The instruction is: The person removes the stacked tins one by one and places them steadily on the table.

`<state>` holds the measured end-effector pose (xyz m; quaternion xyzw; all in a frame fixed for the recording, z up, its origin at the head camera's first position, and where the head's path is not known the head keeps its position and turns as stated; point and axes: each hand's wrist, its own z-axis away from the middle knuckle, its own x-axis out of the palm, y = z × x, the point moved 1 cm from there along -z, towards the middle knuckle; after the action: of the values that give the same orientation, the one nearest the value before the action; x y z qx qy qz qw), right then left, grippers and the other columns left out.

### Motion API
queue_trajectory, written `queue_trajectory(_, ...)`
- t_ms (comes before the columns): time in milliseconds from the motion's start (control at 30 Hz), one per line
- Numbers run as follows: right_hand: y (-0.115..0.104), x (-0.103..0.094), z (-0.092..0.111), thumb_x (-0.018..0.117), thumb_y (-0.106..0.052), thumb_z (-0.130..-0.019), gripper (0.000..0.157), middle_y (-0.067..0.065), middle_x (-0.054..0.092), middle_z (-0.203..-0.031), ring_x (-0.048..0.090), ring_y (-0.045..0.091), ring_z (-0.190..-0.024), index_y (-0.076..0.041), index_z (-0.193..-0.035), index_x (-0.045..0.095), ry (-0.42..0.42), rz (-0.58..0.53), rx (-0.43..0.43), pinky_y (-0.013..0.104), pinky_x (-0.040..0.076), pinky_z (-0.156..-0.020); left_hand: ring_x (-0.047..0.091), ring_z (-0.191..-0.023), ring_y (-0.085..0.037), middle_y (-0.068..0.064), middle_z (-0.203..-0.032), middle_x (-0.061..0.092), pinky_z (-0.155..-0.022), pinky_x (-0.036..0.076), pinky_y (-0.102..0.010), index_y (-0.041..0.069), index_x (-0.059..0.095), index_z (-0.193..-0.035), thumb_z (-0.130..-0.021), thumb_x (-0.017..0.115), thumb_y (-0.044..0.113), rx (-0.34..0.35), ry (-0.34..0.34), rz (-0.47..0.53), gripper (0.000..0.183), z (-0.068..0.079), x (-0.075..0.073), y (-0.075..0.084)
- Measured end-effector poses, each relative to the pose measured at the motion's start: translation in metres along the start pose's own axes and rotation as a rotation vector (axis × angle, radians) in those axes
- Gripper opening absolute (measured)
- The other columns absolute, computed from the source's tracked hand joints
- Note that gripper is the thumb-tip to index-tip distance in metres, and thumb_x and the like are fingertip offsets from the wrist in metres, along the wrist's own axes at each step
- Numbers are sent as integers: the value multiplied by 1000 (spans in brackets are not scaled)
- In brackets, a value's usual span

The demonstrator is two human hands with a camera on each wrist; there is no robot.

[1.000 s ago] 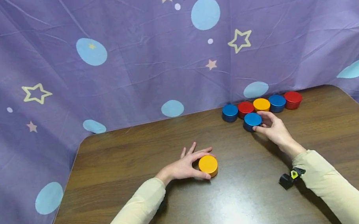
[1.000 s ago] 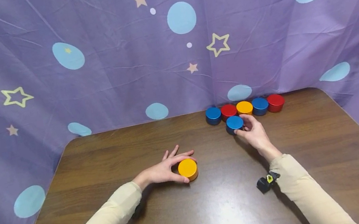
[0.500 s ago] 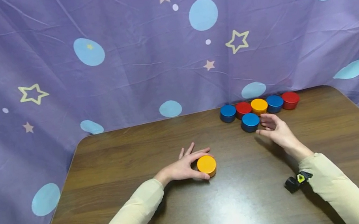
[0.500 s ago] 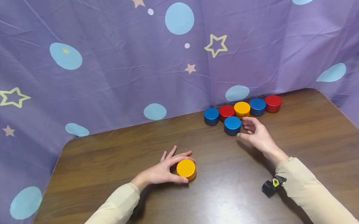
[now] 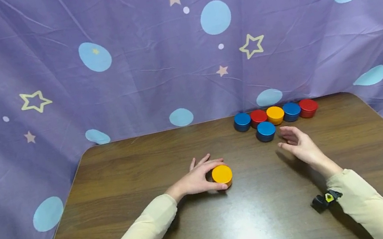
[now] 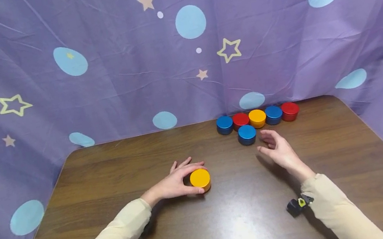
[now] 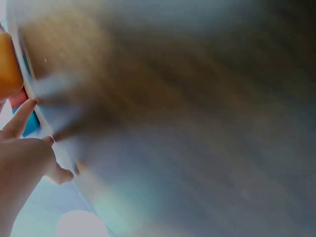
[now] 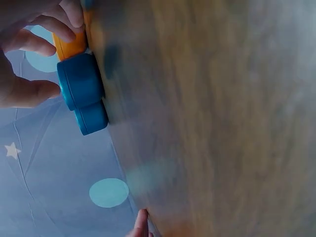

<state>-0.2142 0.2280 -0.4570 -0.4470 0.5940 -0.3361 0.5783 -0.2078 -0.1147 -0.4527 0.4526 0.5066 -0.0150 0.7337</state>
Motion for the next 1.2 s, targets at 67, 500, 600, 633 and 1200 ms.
queue_trajectory(67, 0, -2, 2, 62, 0, -91, 54, 37, 43, -133, 42, 46, -123, 15, -135, 36, -9, 34, -23, 55, 32, -102, 17, -143, -32, -2, -146, 45, -105, -3, -66, 19, 56, -135, -81, 76, 42, 13, 32, 4, 61, -2, 0, 2)
queue_trajectory(500, -5, -12, 21, 67, -18, -91, 65, 33, 35, -141, 34, 48, -128, 8, -142, 35, -90, 454, -162, 65, 28, -99, 49, -121, -19, -3, -131, 57, -105, 28, -51, 12, 57, -133, -79, 80, 32, 57, 216, 49, 62, -24, -4, 7)
queue_trajectory(600, -4, -13, 23, 68, -23, -90, 67, 33, 33, -143, 31, 53, -128, 5, -143, 36, -99, 541, -192, 70, 27, -97, 52, -113, -19, -5, -125, 58, -98, 38, -41, 10, 58, -133, -79, 81, 30, 52, 242, 75, 62, -30, -4, 8)
queue_trajectory(633, -4, -13, 24, 68, -25, -90, 68, 32, 32, -143, 30, 54, -128, 4, -143, 37, -96, 571, -202, 71, 26, -96, 53, -111, -18, -5, -122, 58, -95, 40, -38, 10, 58, -133, -78, 81, 30, 44, 251, 85, 63, -33, -4, 9)
queue_trajectory(1200, -4, -24, 33, 45, -50, -99, 65, 22, 24, -153, 11, 48, -139, -11, -150, 33, -154, 854, -111, 71, 2, -102, 49, -105, -24, -8, -110, 55, -90, 39, -36, 7, 61, -129, -74, 85, 31, -60, 361, 60, 65, -76, -1, 17)
